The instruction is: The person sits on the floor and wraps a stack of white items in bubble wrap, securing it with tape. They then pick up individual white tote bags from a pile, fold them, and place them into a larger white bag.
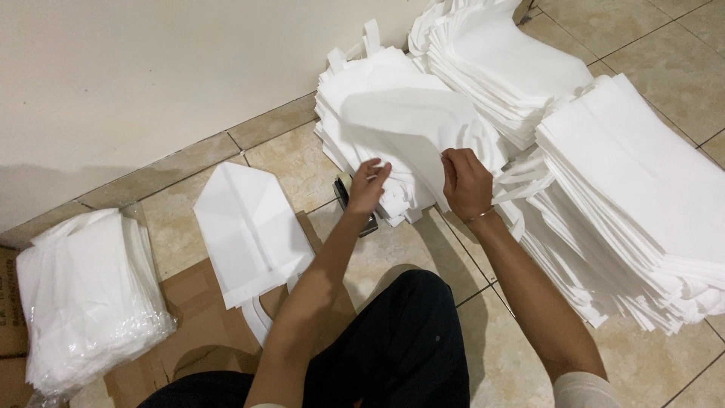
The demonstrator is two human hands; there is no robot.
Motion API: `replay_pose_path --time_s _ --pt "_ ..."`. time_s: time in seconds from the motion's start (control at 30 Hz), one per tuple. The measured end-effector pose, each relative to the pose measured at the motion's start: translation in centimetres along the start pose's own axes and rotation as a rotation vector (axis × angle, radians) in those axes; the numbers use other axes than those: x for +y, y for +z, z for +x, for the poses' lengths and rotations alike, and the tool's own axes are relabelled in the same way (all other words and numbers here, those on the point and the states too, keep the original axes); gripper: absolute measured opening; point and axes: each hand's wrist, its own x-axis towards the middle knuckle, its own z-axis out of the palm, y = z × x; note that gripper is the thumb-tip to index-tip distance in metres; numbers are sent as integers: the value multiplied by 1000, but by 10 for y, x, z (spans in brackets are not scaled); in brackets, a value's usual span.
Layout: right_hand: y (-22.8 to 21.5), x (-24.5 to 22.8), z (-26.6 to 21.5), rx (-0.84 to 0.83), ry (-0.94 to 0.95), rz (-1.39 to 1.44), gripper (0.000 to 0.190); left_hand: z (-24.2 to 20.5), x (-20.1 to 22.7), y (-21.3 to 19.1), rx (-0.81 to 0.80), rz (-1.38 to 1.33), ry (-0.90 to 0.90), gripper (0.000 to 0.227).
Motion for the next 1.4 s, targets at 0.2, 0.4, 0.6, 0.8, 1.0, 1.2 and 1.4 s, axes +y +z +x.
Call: replay_pose_path --time_s 0.2,0.4,0.6,0.8,1.0,1.2,1.4 --pt "-39 -63 6 -70 380 800 9 5 4 -48 78 -249 9 72" --pt "-3 -94 8 -66 865 1483 17 -32 9 -141 188 -484 19 70" --pt "45 -195 -21 -208 1301 2001 89 -68 5 -245 485 -287 177 45" --pt "80 -256 -104 -822 1213 1319 48 -72 -78 -323 534 157 -94 76" --pt "168 -211 -183 -912 1390 1055 31 -83 -173 -330 501 328 -425 66" --pt "191 -206 -198 -902 1340 1073 25 -75 -159 -322 579 400 -314 48" --pt "187 -208 -180 -853 1259 1128 18 -77 -150 -320 539 402 -290 51"
